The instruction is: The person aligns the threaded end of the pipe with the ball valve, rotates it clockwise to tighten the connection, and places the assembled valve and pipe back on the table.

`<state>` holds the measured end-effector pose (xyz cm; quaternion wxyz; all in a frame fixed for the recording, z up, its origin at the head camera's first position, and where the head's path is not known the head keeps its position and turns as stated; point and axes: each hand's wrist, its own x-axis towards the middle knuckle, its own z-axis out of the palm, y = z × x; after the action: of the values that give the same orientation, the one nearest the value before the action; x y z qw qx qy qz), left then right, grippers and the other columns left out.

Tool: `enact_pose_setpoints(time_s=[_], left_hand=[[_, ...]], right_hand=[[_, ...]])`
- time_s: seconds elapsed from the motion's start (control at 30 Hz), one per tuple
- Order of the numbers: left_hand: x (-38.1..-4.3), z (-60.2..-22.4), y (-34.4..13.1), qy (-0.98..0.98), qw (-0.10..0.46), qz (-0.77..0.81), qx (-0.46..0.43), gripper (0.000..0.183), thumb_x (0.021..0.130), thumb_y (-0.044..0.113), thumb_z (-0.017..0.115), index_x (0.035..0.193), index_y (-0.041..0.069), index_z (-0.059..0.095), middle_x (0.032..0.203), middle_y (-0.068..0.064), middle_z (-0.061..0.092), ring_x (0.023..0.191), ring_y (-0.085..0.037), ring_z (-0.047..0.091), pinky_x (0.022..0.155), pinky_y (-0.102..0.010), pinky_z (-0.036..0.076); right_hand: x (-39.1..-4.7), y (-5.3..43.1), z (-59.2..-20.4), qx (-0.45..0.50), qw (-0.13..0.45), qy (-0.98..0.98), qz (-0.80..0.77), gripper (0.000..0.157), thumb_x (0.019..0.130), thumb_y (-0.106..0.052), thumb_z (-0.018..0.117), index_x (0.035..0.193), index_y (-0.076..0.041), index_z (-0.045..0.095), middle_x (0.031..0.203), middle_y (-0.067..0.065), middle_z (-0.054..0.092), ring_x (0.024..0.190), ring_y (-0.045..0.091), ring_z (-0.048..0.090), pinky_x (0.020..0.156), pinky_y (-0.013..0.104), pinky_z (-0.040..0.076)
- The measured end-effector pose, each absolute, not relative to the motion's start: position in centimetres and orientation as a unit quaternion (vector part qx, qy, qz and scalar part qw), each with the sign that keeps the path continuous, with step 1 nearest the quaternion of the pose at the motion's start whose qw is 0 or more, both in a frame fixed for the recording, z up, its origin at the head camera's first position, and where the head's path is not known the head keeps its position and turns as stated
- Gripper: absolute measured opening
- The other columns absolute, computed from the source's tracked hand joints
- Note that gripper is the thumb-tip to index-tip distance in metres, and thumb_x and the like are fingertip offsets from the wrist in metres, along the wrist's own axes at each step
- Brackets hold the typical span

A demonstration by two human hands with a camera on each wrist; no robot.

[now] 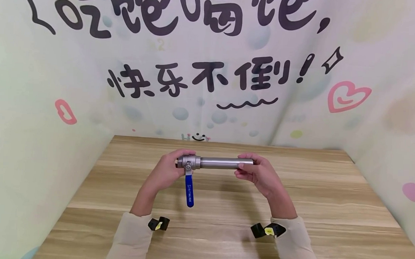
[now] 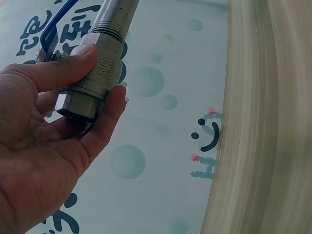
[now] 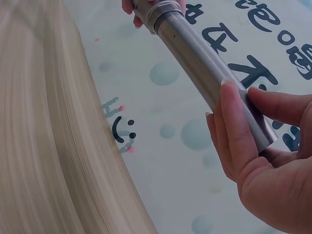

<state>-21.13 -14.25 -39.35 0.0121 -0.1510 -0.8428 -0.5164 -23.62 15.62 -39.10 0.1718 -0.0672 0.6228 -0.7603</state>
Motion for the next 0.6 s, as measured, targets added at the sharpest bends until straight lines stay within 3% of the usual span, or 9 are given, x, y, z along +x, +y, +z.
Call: enact_pose_setpoints(time_s=[0.23,0.6], left_hand=[[-21.07,-39.22,-14.19,-0.841,0.011,-0.519,-0.15,0.054,0.081,-0.009,0.066,0.13,0.014,0.06,0.127,-0.015,0.058,0.094,-0.029,0.058,0.068,-0.031,0.05],[-21.18,-39.18,-14.12,-0.841,0.018,-0.518,-0.157,0.051,0.082,-0.009,0.066,0.128,0.014,0.061,0.127,-0.014,0.059,0.094,-0.029,0.059,0.068,-0.031,0.05]], right_hand=[[-23.52,15.53,-38.87,-0.056,0.177,0.625,-0.758,0.038,0.095,-0.004,0.057,0.127,0.011,0.044,0.095,0.013,0.061,0.072,0.016,0.069,0.071,0.027,0.057],[-23.5,15.43,-38.86,-0.049,0.179,0.622,-0.761,0.028,0.096,-0.009,0.059,0.116,0.008,0.052,0.088,0.011,0.066,0.071,0.016,0.07,0.071,0.027,0.057]])
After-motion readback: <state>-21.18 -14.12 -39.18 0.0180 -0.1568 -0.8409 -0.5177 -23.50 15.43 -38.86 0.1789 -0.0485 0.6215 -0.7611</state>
